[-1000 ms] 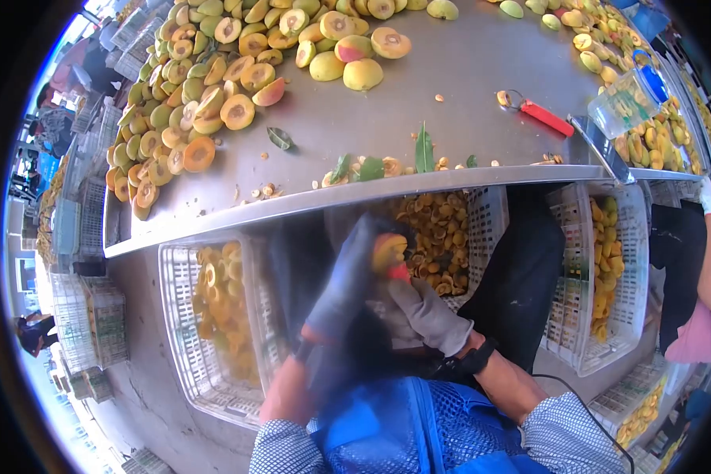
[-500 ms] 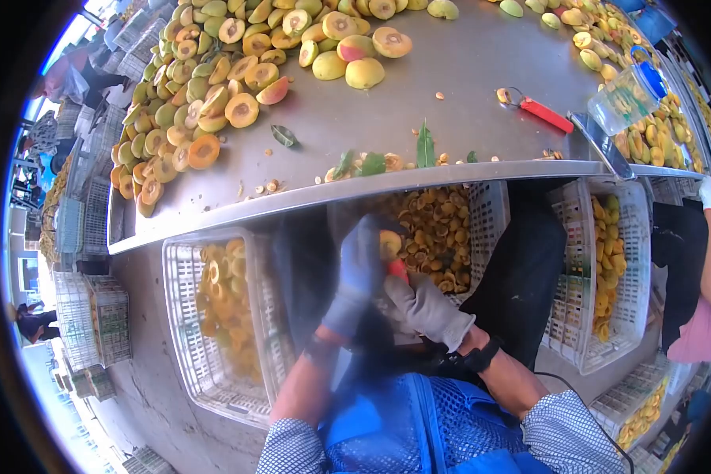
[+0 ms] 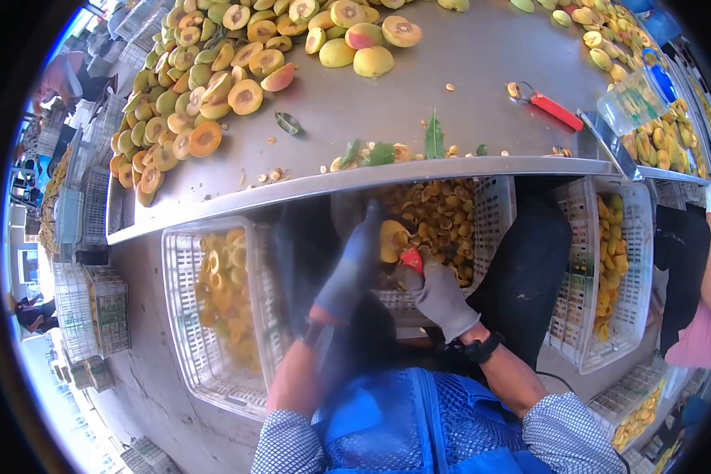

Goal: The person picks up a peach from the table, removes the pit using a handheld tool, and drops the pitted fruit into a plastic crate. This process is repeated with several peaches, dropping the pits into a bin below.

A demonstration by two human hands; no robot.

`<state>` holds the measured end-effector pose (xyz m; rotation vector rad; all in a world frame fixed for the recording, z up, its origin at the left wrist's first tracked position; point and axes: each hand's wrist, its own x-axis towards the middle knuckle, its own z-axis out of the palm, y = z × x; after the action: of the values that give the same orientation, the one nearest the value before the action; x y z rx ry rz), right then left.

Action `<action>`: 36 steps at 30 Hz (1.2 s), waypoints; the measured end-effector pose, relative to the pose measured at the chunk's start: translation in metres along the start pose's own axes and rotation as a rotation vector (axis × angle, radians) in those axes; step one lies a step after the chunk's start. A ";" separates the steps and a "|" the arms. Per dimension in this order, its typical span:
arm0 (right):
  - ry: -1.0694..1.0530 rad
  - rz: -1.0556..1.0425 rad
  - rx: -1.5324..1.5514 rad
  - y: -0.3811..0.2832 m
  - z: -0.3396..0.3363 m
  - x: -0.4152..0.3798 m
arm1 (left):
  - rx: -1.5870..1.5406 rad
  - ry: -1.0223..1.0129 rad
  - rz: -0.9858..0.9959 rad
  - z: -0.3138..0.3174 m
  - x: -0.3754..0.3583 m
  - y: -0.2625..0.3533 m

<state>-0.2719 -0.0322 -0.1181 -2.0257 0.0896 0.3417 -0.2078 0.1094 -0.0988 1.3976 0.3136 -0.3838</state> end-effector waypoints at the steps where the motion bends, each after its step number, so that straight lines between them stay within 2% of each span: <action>1: 0.000 -0.004 -0.001 0.001 -0.001 0.002 | 0.000 0.001 0.004 0.001 -0.001 0.003; 3: -0.049 -0.020 -0.004 0.003 -0.002 0.004 | 0.186 -0.002 0.140 0.001 -0.003 0.005; 4: -0.049 -0.022 -0.005 0.002 -0.002 0.003 | 0.185 -0.001 0.142 -0.003 0.002 -0.001; 6: -0.028 -0.050 0.007 -0.006 -0.005 0.002 | 0.190 -0.091 -0.042 -0.013 0.013 -0.011; 10: -0.069 -0.028 0.116 -0.005 -0.006 0.002 | 0.142 -0.084 -0.062 -0.009 0.009 -0.016; 12: -0.138 -0.114 0.091 0.003 -0.006 0.005 | 0.307 -0.035 0.036 -0.006 0.010 -0.017; 15: -0.178 -0.121 0.032 0.006 -0.008 0.005 | 0.357 -0.076 0.042 -0.005 0.005 -0.011; 19: -0.143 -0.221 0.027 0.003 -0.008 0.004 | 0.309 -0.156 0.011 -0.013 0.009 -0.012; 21: -0.197 -0.070 0.044 -0.002 -0.009 0.008 | 0.380 -0.182 0.057 -0.014 0.015 -0.007; 22: -0.193 -0.081 0.042 -0.001 -0.009 0.010 | 0.381 -0.180 0.068 -0.015 0.013 -0.004; 24: -0.107 -0.132 0.148 0.000 -0.008 0.011 | 0.065 -0.134 -0.076 -0.012 0.000 0.003; 25: -0.099 -0.129 0.150 0.002 -0.009 0.012 | 0.069 -0.142 -0.077 -0.013 0.004 -0.011; 27: -0.140 -0.169 0.155 -0.006 -0.011 0.010 | 0.131 0.003 0.091 -0.016 0.014 -0.040; 28: -0.144 -0.172 0.154 -0.006 -0.014 0.007 | 0.129 0.008 0.092 -0.017 0.013 -0.042; 30: -0.412 0.469 1.027 -0.007 -0.021 0.000 | -0.111 -0.029 -0.012 -0.012 0.000 -0.015; 31: -0.424 0.463 1.021 -0.011 -0.020 0.001 | -0.113 -0.019 -0.004 -0.015 0.003 -0.019; 33: -0.290 0.154 0.451 -0.024 -0.017 0.000 | 0.009 -0.035 0.017 -0.017 0.009 -0.026; 34: -0.282 0.157 0.457 -0.025 -0.016 0.000 | 0.014 -0.043 0.014 -0.016 0.010 -0.031; 36: -0.055 -0.125 0.239 -0.023 -0.015 0.004 | -0.083 -0.019 0.057 -0.006 0.007 -0.026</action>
<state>-0.2605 -0.0346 -0.0924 -1.7749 -0.0296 0.2929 -0.2132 0.1116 -0.1260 1.3175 0.2701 -0.3335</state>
